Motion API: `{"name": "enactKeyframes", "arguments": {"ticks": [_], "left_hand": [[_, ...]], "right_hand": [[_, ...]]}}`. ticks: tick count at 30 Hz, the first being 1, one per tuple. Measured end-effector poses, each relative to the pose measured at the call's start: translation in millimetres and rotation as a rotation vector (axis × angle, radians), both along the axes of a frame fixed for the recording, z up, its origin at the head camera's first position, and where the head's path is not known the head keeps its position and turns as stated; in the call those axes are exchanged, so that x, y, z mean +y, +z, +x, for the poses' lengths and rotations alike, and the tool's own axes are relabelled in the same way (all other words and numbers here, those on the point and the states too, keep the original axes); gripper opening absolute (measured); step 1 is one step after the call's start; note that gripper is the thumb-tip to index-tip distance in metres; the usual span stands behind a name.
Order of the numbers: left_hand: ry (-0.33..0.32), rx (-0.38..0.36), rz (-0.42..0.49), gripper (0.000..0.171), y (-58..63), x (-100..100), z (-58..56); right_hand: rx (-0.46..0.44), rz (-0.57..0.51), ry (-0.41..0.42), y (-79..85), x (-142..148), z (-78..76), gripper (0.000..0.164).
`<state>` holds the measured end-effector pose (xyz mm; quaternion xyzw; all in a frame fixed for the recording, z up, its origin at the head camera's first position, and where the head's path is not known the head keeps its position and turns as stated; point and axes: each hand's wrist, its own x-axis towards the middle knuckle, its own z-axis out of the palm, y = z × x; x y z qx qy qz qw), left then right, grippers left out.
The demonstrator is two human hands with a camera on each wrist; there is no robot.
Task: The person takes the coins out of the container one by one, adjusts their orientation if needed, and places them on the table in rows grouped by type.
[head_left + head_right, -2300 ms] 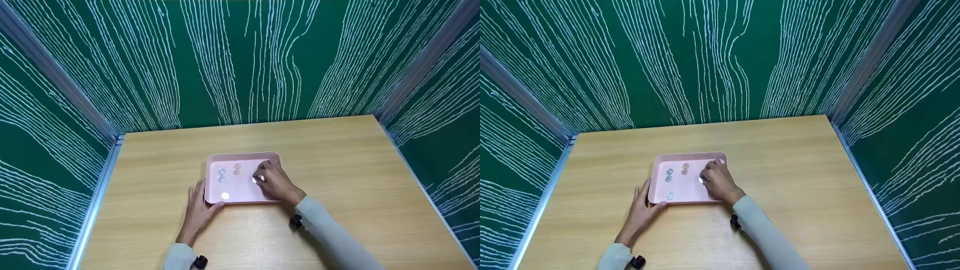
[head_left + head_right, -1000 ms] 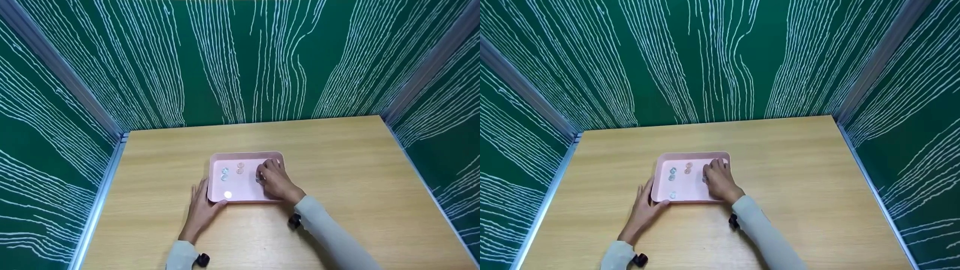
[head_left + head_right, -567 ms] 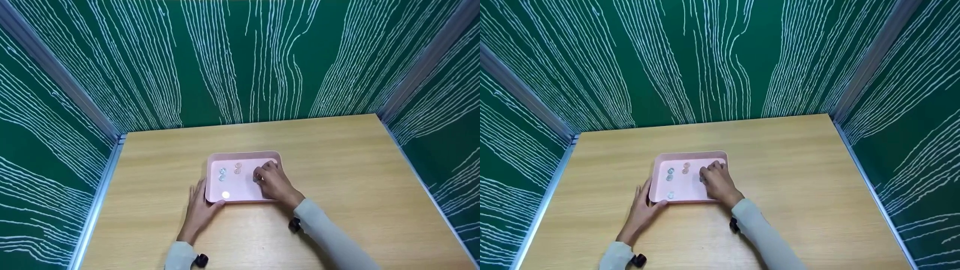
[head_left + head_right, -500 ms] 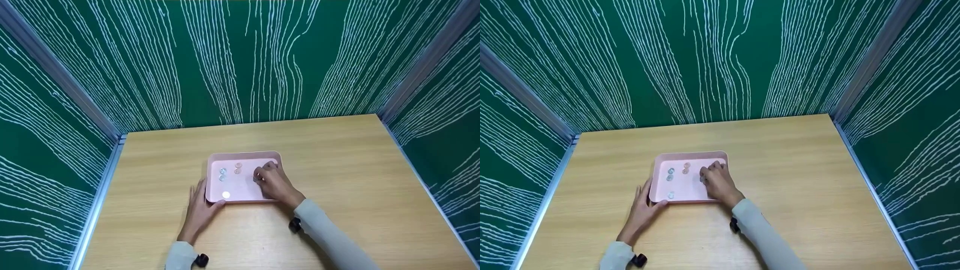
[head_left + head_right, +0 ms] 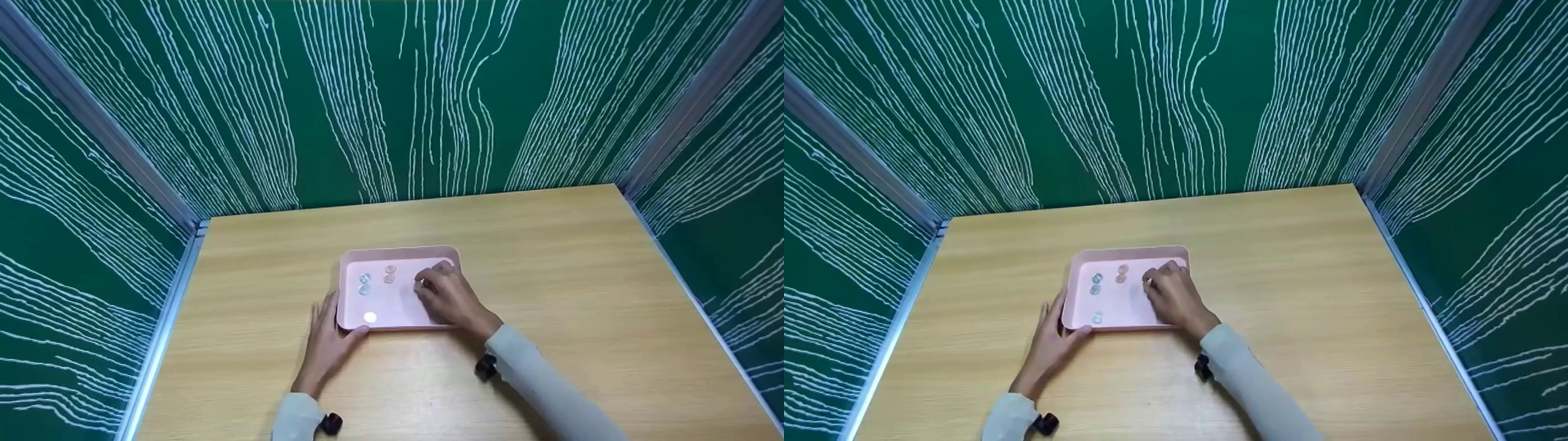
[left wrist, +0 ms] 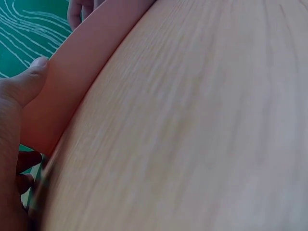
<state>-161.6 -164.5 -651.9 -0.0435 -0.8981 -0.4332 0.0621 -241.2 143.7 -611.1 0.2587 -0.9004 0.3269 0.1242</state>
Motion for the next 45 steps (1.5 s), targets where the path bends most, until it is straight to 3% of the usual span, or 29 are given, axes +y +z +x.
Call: {"name": "enactKeyframes", "arguments": {"ticks": [7, 16, 22, 35, 45], "left_hand": [[0.011, -0.012, 0.002, 0.111, -0.4, 1.8, 0.7], [-0.032, 0.085, -0.001, 0.108, -2.0, -0.4, -1.9], [-0.034, 0.064, 0.005, 0.109, -1.1, -1.3, -0.8], [-0.024, 0.026, 0.015, 0.112, 1.7, -0.5, -0.9], [-0.034, 0.094, -0.002, 0.109, -0.5, 1.0, -1.3]], "right_hand": [[-0.045, -0.135, -0.026, 9.1, 23.9, 11.5, 0.014], [-0.021, -0.162, -0.097, 12.7, 54.5, 17.6, 0.014], [-0.083, -0.2, -0.159, 11.3, 67.1, 19.9, 0.018], [-0.263, -0.248, -0.289, -10.0, 100.8, 27.8, 0.016], [-0.247, -0.238, -0.326, -25.0, 122.8, 23.3, 0.012]]}}
